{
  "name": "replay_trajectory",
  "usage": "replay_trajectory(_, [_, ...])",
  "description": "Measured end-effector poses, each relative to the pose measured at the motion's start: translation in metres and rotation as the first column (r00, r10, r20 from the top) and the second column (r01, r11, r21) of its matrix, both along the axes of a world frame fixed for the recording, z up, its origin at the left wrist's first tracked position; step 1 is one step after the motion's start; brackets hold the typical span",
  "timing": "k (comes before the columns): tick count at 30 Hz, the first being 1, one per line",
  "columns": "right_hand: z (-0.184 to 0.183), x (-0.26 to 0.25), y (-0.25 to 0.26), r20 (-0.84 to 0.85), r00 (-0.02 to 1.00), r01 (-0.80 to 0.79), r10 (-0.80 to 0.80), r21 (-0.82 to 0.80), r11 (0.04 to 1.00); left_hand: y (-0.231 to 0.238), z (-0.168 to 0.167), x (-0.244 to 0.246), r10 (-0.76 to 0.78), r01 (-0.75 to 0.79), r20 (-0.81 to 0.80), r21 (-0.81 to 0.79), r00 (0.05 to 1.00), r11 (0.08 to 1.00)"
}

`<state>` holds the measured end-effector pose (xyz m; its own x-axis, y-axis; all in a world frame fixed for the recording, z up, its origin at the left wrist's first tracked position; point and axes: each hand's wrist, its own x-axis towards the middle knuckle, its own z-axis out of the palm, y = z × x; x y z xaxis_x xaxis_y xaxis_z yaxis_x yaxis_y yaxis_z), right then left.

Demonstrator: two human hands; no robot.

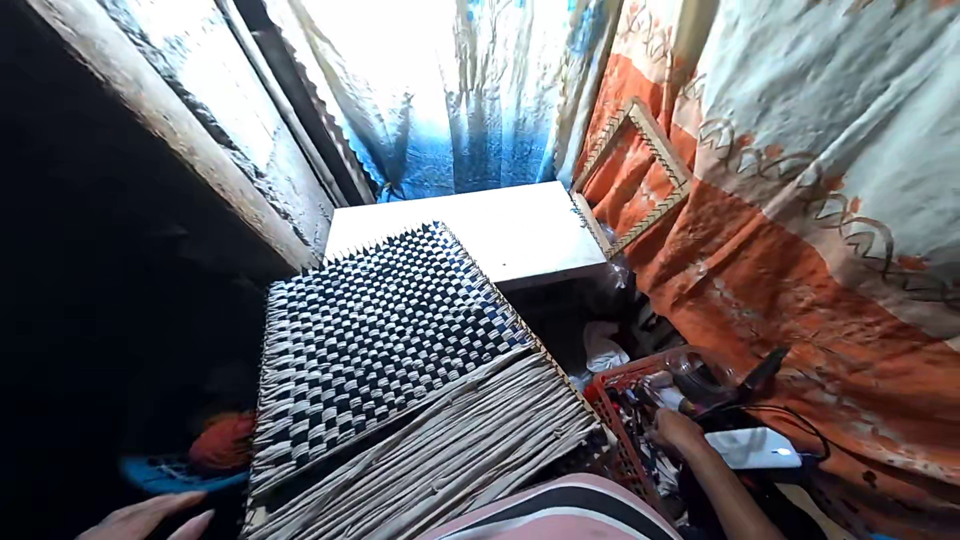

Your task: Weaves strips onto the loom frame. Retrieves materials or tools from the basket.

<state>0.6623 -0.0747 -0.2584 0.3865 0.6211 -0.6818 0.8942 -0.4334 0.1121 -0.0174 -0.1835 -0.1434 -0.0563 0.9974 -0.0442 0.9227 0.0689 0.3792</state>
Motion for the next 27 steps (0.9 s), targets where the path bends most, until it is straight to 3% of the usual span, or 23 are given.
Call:
replay_trajectory(4, [0.053, -0.019, 0.032, -0.047, 0.994, -0.083, 0.103, 0.32, 0.944, 0.034, -0.021, 0.051, -0.239, 0.224, 0.13, 0.118, 0.962, 0.967])
replay_trajectory(7, [0.077, -0.048, 0.055, -0.183, 0.935, -0.11, 0.303, 0.664, 0.74, 0.056, -0.044, 0.083, -0.267, 0.253, 0.135, 0.114, 0.954, 0.961])
replay_trajectory(10, [0.084, -0.089, 0.075, -0.242, 0.83, -0.071, 0.502, 0.848, 0.526, 0.072, -0.064, 0.102, -0.285, 0.278, 0.127, 0.069, 0.95, 0.958])
replay_trajectory(13, [0.08, -0.126, 0.092, -0.247, 0.713, -0.078, 0.656, 0.902, 0.425, 0.076, -0.067, 0.112, -0.283, 0.274, 0.127, 0.084, 0.951, 0.958])
replay_trajectory(16, [0.072, -0.152, 0.105, -0.22, 0.62, -0.159, 0.753, 0.905, 0.395, 0.074, -0.065, 0.111, -0.298, 0.273, 0.161, 0.157, 0.941, 0.949])
replay_trajectory(22, [0.068, -0.181, 0.116, -0.122, 0.565, -0.408, 0.816, 0.818, 0.405, 0.067, -0.056, 0.111, -0.281, 0.229, 0.195, 0.25, 0.94, 0.941])
replay_trajectory(27, [0.061, -0.187, 0.115, -0.08, 0.512, -0.436, 0.855, 0.833, 0.34, 0.066, -0.049, 0.113, -0.301, 0.24, 0.294, 0.226, 0.907, 0.944])
